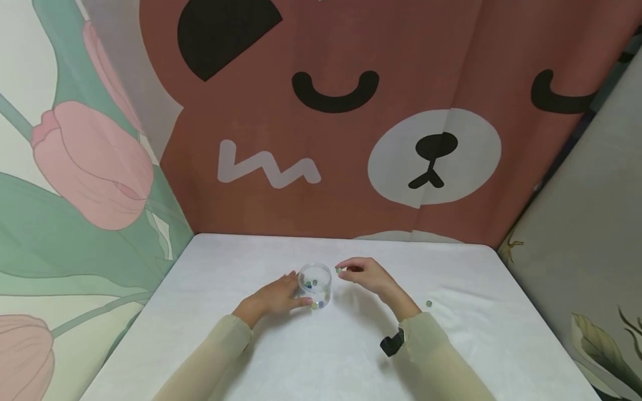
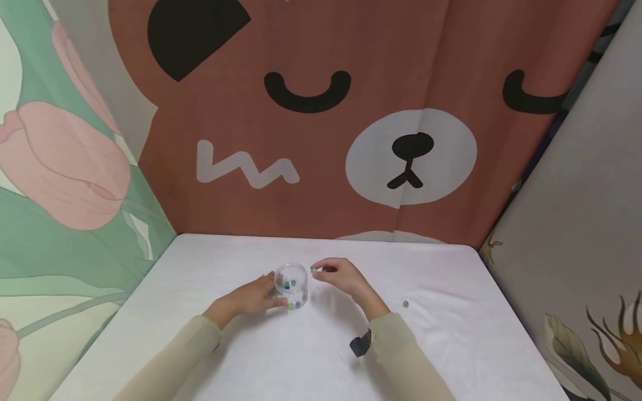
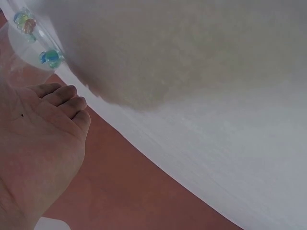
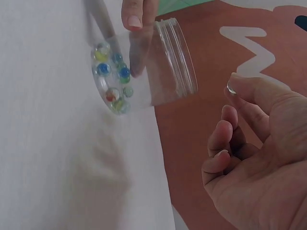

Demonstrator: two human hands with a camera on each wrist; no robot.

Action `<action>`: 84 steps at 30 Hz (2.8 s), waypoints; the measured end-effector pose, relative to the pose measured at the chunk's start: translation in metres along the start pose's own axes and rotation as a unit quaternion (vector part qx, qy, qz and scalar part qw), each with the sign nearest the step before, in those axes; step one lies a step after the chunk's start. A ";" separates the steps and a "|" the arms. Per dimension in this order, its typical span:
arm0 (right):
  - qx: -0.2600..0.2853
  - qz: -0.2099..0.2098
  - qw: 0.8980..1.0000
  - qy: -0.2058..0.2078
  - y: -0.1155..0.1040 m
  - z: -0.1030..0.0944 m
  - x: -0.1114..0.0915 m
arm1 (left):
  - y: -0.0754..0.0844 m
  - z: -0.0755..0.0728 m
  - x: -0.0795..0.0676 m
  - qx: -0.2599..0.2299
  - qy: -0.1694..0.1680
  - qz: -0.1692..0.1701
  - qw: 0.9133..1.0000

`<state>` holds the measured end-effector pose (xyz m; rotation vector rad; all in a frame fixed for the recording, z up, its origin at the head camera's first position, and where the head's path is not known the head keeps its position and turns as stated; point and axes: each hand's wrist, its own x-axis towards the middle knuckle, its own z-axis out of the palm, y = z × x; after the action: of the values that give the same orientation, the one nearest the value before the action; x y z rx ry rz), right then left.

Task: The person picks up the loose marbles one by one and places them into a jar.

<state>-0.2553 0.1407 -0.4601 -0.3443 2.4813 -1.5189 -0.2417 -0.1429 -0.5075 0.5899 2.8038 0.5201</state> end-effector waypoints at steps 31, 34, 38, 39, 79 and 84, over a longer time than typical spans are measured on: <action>-0.015 -0.042 0.999 -0.032 -0.014 0.039 0.017 | 0.002 -0.003 0.001 -0.007 -0.010 0.004 1.000; -0.009 -0.040 0.999 -0.032 -0.014 0.039 0.017 | 0.003 -0.003 0.000 -0.009 -0.009 0.002 1.000; -0.010 -0.037 0.999 -0.033 -0.013 0.037 0.017 | 0.004 -0.004 0.000 -0.011 -0.011 -0.002 1.000; -0.012 -0.036 0.999 -0.032 -0.013 0.037 0.016 | 0.004 -0.004 -0.001 -0.011 -0.011 -0.002 1.000; -0.034 0.021 0.999 0.024 0.034 -0.070 -0.032 | 0.002 -0.002 0.000 -0.012 -0.014 -0.010 1.000; -0.038 0.028 0.998 0.029 0.037 -0.079 -0.039 | 0.003 -0.003 0.000 -0.012 -0.020 -0.016 1.000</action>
<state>-0.2455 0.2351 -0.4555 -0.2454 2.5756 -1.4347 -0.2411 -0.1412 -0.5039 0.5425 2.7608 0.5297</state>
